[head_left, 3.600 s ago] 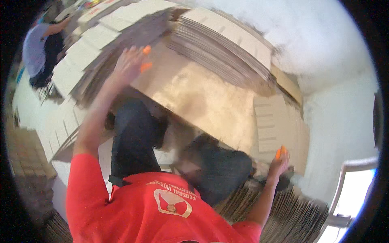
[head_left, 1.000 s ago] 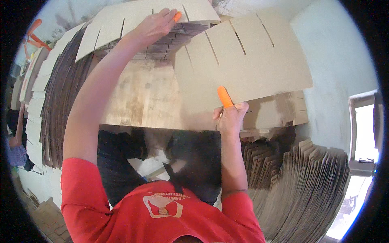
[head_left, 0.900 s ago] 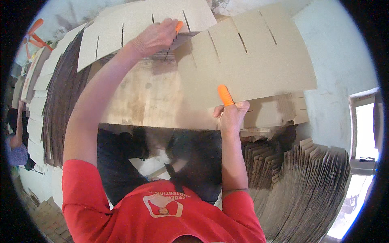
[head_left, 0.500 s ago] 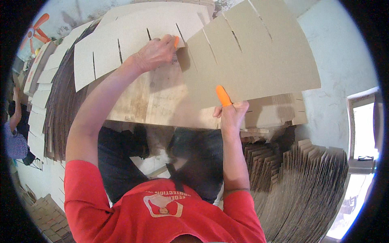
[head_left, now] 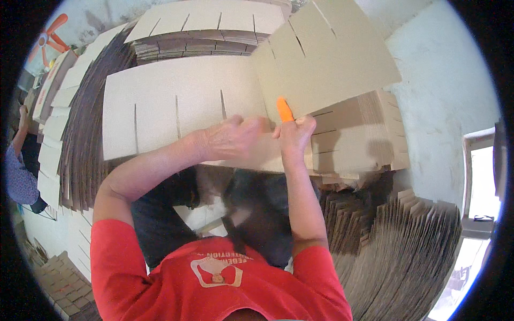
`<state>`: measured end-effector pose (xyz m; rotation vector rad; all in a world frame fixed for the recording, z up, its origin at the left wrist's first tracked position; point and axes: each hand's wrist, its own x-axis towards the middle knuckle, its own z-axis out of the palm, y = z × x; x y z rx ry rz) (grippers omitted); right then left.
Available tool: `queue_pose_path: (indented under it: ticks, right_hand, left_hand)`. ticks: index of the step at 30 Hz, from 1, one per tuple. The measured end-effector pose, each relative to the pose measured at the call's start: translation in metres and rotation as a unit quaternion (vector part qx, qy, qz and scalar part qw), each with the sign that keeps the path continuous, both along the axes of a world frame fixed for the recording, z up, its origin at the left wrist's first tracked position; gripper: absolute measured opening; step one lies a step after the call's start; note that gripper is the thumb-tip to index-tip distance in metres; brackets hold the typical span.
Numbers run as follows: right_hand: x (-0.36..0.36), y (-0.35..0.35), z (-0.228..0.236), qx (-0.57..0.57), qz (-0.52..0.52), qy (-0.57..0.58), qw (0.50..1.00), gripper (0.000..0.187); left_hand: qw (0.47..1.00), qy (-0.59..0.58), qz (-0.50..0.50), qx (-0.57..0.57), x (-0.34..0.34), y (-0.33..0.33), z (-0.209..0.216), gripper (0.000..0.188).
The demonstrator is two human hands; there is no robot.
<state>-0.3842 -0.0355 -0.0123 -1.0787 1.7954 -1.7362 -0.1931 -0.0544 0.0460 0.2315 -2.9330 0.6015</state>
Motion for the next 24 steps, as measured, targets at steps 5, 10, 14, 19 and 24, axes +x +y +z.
queue_pose_path:
  ticks: [5,10,14,19,24]
  right_hand:
    - [0.005,0.013,0.011,0.083,0.032,-0.051,0.995,0.011]
    - [0.001,0.016,-0.014,0.089,0.063,-0.114,0.987,0.009]
    - [0.009,0.019,-0.004,0.109,0.072,-0.091,0.987,0.025]
    - [0.005,0.018,-0.002,0.129,0.067,-0.124,0.982,0.024]
    - [0.009,0.021,-0.004,0.066,0.076,-0.112,0.989,0.016]
  left_hand:
    - [0.955,0.263,0.064,0.124,0.005,-0.083,0.012,0.072]
    - [0.912,0.236,0.325,-0.082,0.008,-0.198,0.012,0.062]
    - [0.929,0.129,0.341,-0.061,0.006,-0.237,0.006,0.049]
    - [0.943,0.067,0.326,-0.019,-0.004,-0.239,0.025,0.038]
    - [0.936,0.293,0.183,-0.07,0.012,-0.239,0.024,0.037]
